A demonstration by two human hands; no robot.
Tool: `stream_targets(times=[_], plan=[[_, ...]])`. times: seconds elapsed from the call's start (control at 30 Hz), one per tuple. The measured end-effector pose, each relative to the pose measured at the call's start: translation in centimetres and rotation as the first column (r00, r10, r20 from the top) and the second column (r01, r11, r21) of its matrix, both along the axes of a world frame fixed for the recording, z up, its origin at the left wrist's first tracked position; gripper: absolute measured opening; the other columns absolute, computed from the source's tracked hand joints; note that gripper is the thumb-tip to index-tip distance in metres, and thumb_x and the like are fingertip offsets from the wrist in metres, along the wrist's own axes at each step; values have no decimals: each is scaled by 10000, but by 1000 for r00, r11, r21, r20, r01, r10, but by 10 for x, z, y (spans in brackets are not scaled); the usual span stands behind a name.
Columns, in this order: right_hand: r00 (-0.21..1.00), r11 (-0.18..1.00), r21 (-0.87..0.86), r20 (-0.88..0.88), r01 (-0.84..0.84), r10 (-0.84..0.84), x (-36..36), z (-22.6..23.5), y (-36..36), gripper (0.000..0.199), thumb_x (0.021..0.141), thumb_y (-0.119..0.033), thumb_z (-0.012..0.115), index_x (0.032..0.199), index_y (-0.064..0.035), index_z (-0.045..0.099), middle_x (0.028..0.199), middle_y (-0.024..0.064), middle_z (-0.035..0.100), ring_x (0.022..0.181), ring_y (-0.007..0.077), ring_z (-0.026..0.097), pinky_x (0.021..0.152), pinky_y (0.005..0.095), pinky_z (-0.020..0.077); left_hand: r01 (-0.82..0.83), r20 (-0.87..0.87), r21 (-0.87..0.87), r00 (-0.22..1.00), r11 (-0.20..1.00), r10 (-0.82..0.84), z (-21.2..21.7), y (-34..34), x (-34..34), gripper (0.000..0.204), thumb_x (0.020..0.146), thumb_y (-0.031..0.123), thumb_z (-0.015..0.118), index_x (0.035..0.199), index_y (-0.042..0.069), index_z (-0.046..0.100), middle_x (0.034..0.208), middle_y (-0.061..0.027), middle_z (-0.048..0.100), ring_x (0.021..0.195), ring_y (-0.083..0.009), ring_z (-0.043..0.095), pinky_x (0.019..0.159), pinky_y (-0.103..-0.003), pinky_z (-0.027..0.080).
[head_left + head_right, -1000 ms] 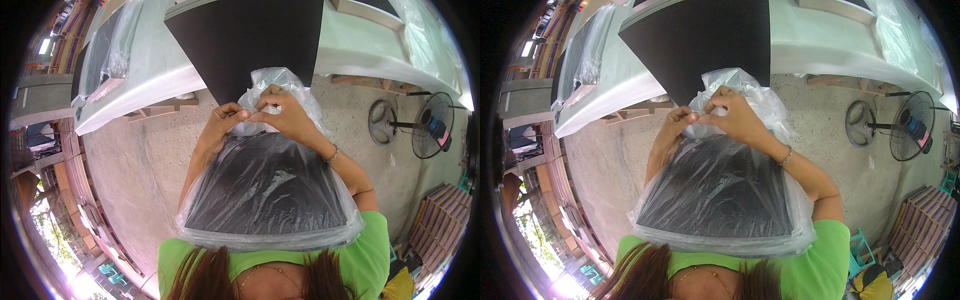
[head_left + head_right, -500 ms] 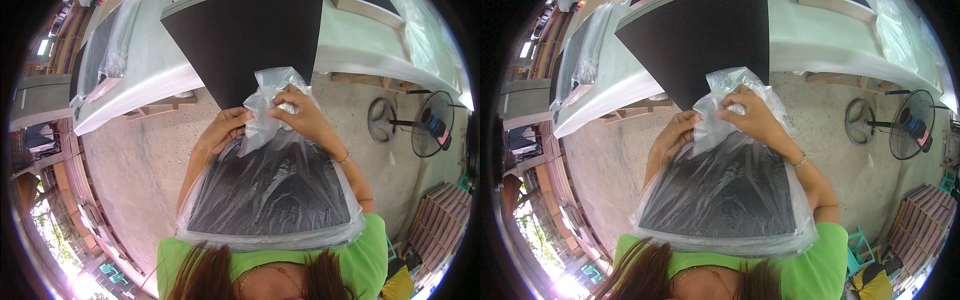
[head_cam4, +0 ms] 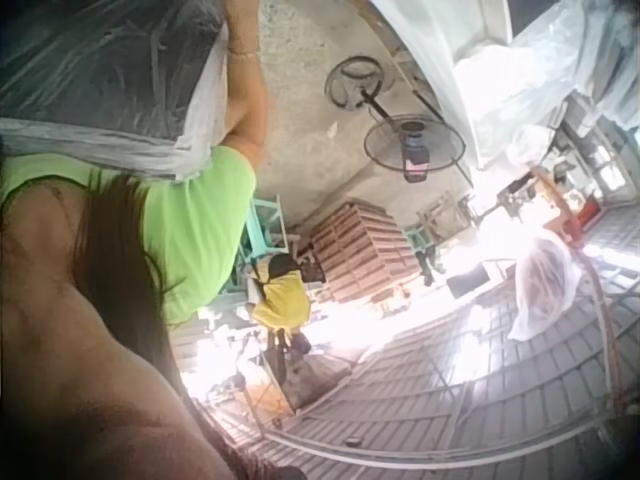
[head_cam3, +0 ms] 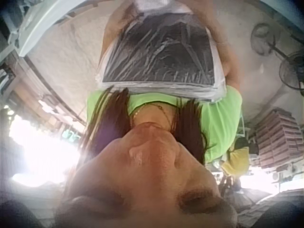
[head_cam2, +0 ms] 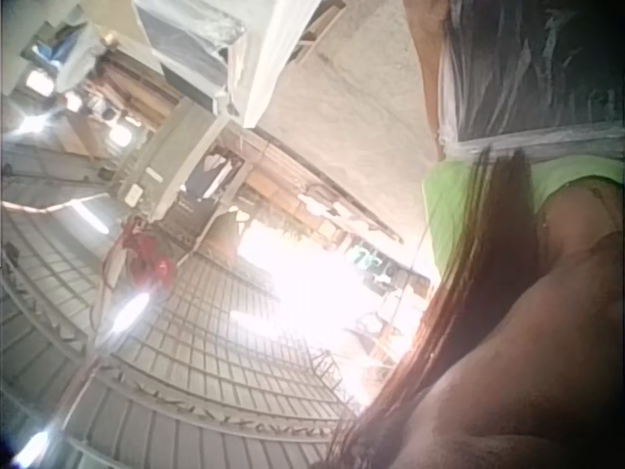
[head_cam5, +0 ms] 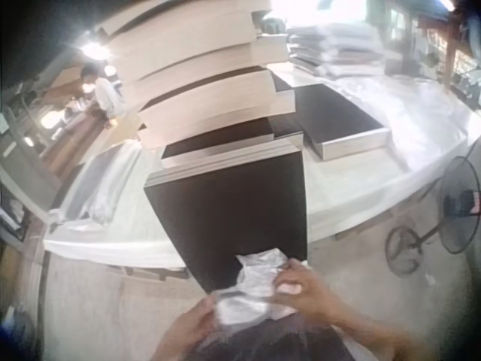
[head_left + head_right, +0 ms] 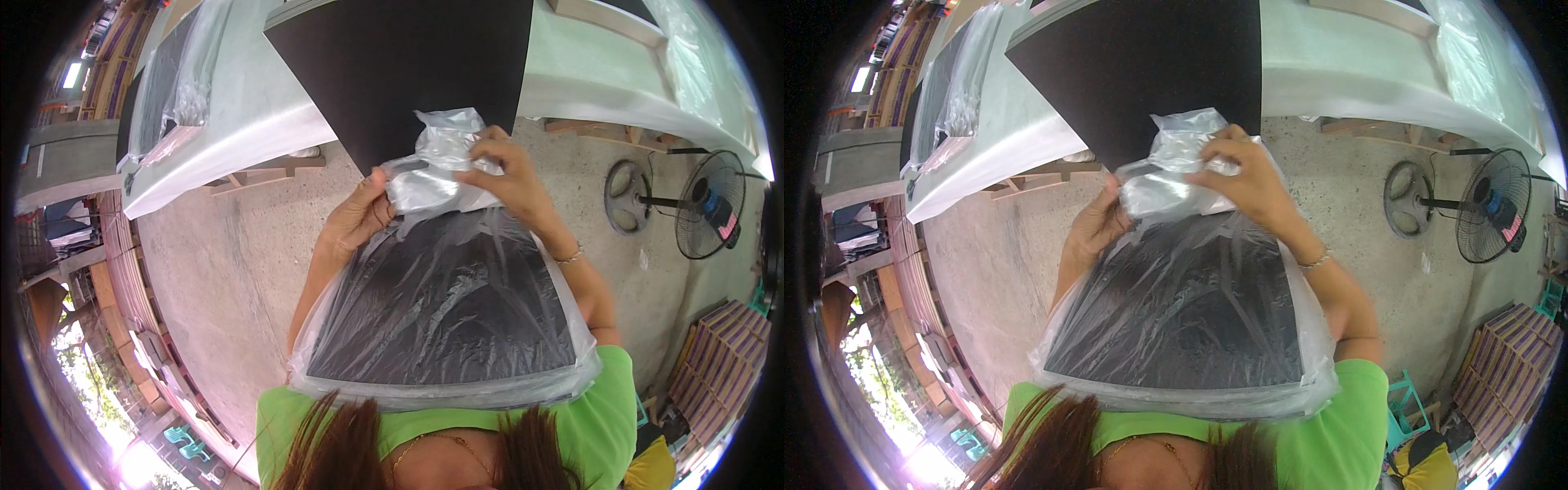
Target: The person wraps black rectangular boards in plastic film, reaching for new sheets and tucking the edges around each board.
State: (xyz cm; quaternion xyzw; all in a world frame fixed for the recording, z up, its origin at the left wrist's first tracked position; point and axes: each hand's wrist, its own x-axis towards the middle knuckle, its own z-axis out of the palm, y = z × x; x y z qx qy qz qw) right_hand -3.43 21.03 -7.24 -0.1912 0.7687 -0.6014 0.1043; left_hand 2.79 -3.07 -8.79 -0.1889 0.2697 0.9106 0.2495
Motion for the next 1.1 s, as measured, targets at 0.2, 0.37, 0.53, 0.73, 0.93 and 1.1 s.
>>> stream_targets(times=[0.2, 0.37, 0.53, 0.73, 0.93, 1.1], plan=[[736, 647, -537, 674, 542, -56, 9, -41, 106, 199, 776, -85, 630, 962, -47, 569, 983, 55, 579, 931, 139, 532, 807, 269, 426, -233, 22, 465, 968, 854, 251, -18, -23, 5, 309, 851, 275, 589, 1033, 28, 558, 1038, -100, 592, 977, -220, 576, 844, -344, 512], [551, 333, -441, 695, 834, -462, 28, -100, 287, 213, 814, -38, 544, 1024, -2, 552, 980, 77, 596, 938, 188, 547, 871, 330, 429, -268, -3, 543, 947, 796, 321, -42, -62, 5, 200, 873, 251, 573, 958, 70, 591, 941, -46, 607, 874, -134, 576, 792, -286, 508], [520, 268, -592, 309, 761, -796, 53, -51, 396, 189, 879, -59, 504, 1050, 19, 502, 971, 74, 560, 963, 184, 529, 872, 313, 438, -392, -80, 96, 913, 915, 400, -9, -74, 8, 205, 870, 217, 581, 1014, 72, 572, 965, -43, 605, 892, -121, 581, 809, -250, 503], [739, 685, -308, 105, 660, -665, 17, 35, 226, 288, 956, -274, 406, 1081, -30, 495, 853, 43, 491, 732, 107, 495, 669, 262, 455, -222, -159, -229, 969, 948, 188, 31, -27, 2, 287, 762, 208, 709, 979, 54, 601, 922, -50, 636, 839, -137, 619, 757, -244, 532], [951, 934, 280, -273, 222, -145, 4, 49, 75, 221, 685, -103, 706, 630, -7, 515, 556, 25, 451, 534, 101, 372, 506, 278, 336, 26, -184, -219, 981, 975, -68, 44, 10, -14, 237, 783, 227, 697, 896, 31, 627, 830, -66, 653, 680, -129, 625, 621, -244, 524], [938, 991, 117, -331, -73, 108, 16, 71, 10, 241, 658, -118, 731, 790, -44, 544, 650, 60, 523, 560, 206, 526, 506, 302, 407, 55, -273, -409, 945, 911, -179, 51, 14, -14, 219, 759, 174, 722, 886, 23, 626, 807, -61, 639, 702, -103, 613, 621, -209, 505]])
